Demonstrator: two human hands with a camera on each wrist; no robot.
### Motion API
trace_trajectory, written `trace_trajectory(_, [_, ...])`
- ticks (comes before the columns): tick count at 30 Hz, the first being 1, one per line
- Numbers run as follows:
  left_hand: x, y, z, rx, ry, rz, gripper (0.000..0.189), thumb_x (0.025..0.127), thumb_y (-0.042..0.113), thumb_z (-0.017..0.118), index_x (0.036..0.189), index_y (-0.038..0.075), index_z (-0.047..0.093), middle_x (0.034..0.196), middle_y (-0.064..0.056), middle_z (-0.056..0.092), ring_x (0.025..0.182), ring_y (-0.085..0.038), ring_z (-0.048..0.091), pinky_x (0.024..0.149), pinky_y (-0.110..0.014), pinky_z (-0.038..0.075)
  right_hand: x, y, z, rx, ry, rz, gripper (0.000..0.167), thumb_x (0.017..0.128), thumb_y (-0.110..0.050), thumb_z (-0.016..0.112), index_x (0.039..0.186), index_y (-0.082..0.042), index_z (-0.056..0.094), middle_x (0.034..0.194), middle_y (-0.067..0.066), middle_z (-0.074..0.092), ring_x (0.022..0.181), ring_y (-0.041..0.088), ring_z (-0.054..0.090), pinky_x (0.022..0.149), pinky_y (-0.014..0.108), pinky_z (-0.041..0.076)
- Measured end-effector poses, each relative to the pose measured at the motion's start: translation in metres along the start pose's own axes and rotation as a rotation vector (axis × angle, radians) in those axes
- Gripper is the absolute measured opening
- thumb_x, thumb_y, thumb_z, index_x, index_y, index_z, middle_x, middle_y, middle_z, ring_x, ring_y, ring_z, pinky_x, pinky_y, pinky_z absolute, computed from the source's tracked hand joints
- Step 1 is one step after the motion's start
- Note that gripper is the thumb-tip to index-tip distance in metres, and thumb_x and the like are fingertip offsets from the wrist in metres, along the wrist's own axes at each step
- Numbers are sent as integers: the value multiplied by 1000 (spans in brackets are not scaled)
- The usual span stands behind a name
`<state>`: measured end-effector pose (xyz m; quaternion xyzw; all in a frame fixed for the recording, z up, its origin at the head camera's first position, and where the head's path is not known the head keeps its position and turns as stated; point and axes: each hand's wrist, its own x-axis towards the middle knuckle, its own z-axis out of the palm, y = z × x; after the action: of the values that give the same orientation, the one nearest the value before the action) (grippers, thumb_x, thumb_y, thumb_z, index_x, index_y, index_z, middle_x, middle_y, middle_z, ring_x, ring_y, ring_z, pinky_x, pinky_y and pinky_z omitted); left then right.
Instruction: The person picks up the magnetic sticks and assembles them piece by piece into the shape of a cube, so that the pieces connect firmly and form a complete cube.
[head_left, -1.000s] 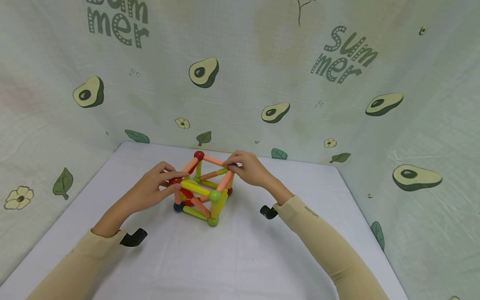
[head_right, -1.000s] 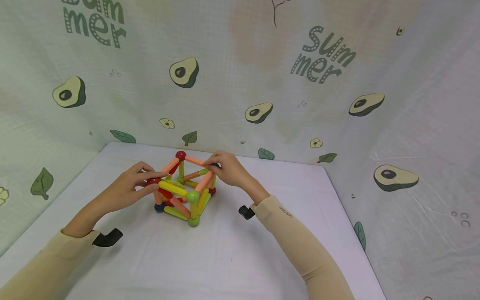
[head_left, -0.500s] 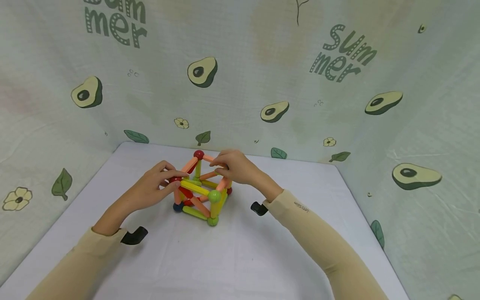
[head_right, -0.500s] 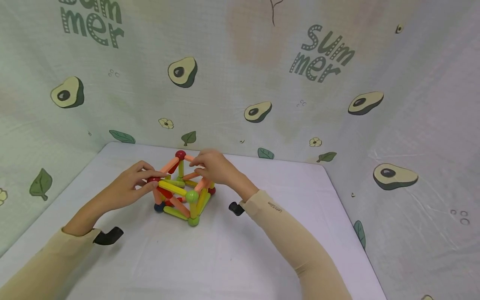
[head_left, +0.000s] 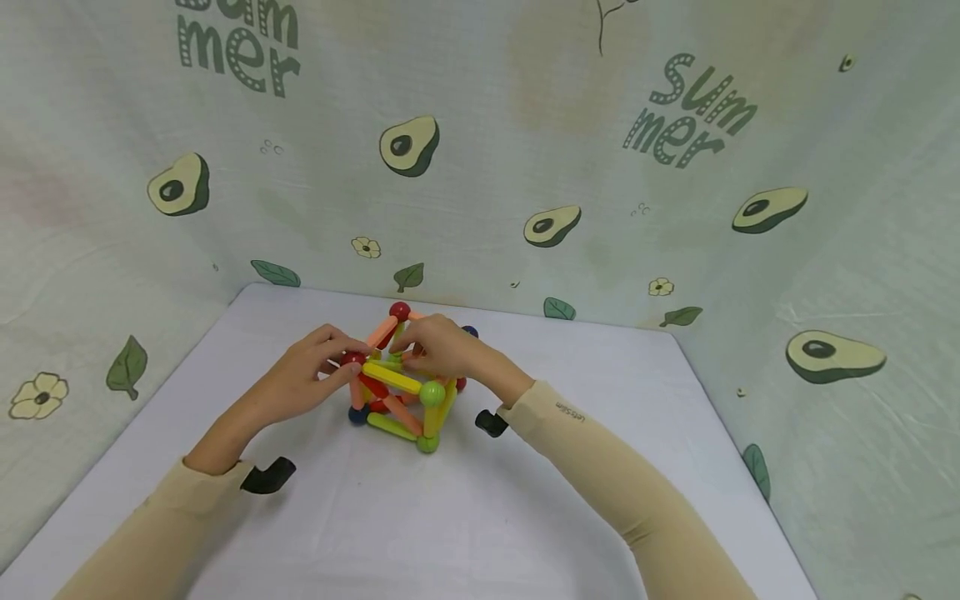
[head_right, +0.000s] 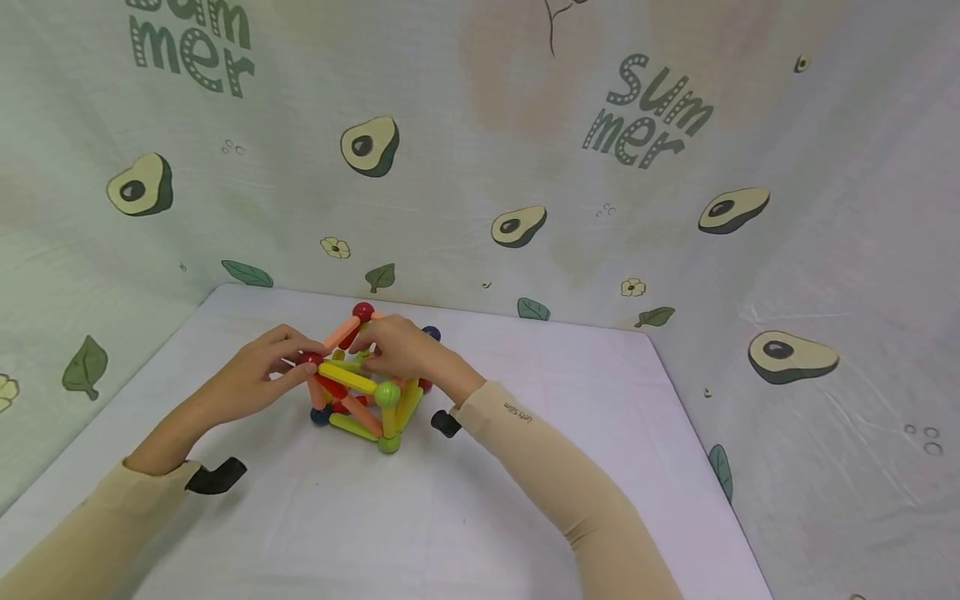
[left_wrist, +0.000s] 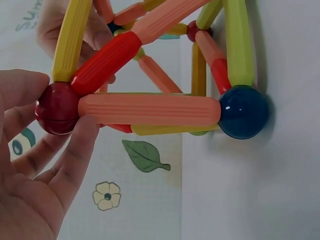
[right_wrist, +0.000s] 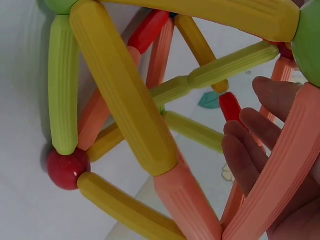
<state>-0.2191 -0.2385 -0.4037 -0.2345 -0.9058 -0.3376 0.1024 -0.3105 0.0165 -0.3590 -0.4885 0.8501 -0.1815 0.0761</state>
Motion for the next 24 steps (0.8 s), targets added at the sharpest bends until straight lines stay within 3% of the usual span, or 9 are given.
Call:
trace_trajectory(3, [-3, -1, 2, -8, 10, 4, 23, 105, 20, 69, 128, 16, 74, 117, -2, 59, 103, -21, 68, 84, -42, 61, 2, -1, 1, 17, -21, 11, 27, 100, -12, 75, 127, -5, 77, 123, 9, 77, 103, 21, 73, 88, 19, 56])
trace_trajectory(10, [-10, -4, 6, -18, 42, 38, 23, 104, 16, 71, 127, 17, 74, 117, 1, 58, 102, -17, 67, 86, -37, 62, 5, -7, 3, 12, -61, 18, 31, 100, -14, 76, 129, -6, 76, 127, 9, 76, 107, 27, 73, 86, 18, 55])
trace_trajectory(15, [-10, -5, 8, -19, 47, 48, 23, 104, 15, 70, 127, 16, 73, 117, 1, 58, 100, -16, 67, 86, -33, 62, 8, -6, 8, 25, -67, 6, 32, 101, -14, 75, 132, -11, 76, 128, 6, 76, 103, 22, 73, 84, 17, 54])
trace_trajectory(20, [-9, -4, 7, -23, 43, 40, 23, 104, 15, 71, 127, 16, 73, 117, 0, 58, 100, -17, 68, 86, -31, 61, 10, -3, 9, 126, -79, 39, 32, 101, -16, 75, 133, -15, 76, 129, 2, 76, 101, 11, 71, 86, 16, 55])
trace_trajectory(24, [-10, -3, 6, -24, 45, 43, 23, 104, 14, 70, 126, 16, 73, 117, 0, 58, 100, -17, 67, 86, -30, 61, 13, -3, 5, 210, -118, 62, 32, 101, -14, 75, 133, -13, 76, 131, 4, 75, 106, 13, 71, 89, 17, 56])
